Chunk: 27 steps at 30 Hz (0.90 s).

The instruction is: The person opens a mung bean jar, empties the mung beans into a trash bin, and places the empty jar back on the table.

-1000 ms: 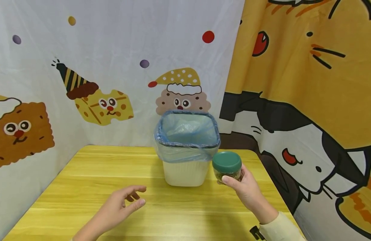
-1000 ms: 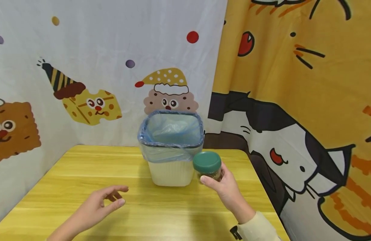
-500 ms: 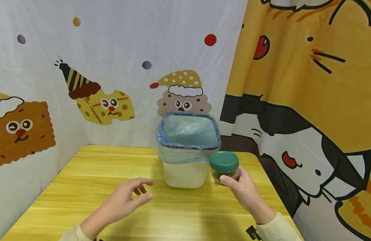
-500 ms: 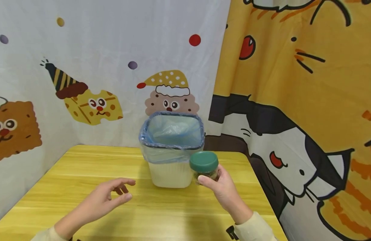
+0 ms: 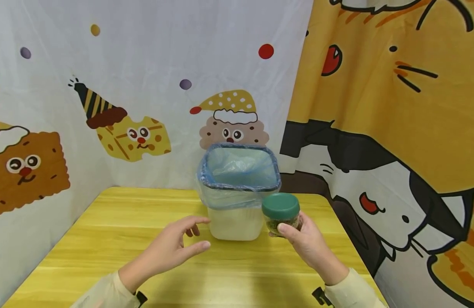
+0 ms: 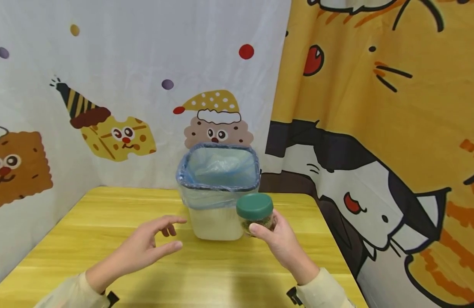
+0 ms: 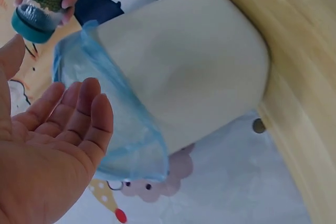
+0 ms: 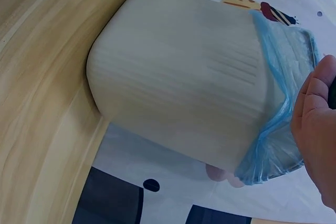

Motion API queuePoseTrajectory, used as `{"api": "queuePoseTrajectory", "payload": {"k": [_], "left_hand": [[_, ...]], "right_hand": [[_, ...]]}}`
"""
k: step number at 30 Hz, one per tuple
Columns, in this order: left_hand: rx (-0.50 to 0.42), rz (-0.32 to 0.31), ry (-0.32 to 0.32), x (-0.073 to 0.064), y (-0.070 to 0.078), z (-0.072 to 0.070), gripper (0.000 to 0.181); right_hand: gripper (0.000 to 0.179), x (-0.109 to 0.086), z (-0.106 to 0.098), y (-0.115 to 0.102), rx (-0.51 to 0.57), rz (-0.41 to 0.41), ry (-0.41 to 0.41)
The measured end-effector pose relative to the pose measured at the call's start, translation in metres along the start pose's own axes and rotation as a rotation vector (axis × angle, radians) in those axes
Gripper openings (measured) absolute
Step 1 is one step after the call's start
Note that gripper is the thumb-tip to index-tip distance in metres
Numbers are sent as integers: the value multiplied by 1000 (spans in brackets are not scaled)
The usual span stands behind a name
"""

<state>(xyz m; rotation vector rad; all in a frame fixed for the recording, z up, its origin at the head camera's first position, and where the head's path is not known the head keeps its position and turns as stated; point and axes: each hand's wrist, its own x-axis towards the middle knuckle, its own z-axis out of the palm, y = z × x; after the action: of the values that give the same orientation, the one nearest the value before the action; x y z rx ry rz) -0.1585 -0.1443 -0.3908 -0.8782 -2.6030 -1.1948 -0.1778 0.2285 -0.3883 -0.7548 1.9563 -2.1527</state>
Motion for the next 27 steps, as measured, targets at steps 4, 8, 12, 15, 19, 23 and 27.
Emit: {"api": "queuePoseTrajectory", "payload": {"k": [4,8,12,15,19,23,27], "left_hand": [[-50,13,-32,13,10,0,46],[-121,8,-67,24,19,1,48],[-156,12,-74,30,23,6,49],[-159,25,-72,32,25,8,49],[-164,20,-88,35,28,8,51],[-166,10,-100,37,30,10,53],[-162,22,-92,39,33,13,56]], "right_hand": [[46,0,2,-1,9,19,-4],[48,1,4,0,17,39,-4],[50,3,5,3,25,39,-24],[50,4,6,4,31,38,-35],[50,4,8,3,41,43,-40],[51,4,11,4,57,54,-43],[51,5,14,6,73,59,-53]]}}
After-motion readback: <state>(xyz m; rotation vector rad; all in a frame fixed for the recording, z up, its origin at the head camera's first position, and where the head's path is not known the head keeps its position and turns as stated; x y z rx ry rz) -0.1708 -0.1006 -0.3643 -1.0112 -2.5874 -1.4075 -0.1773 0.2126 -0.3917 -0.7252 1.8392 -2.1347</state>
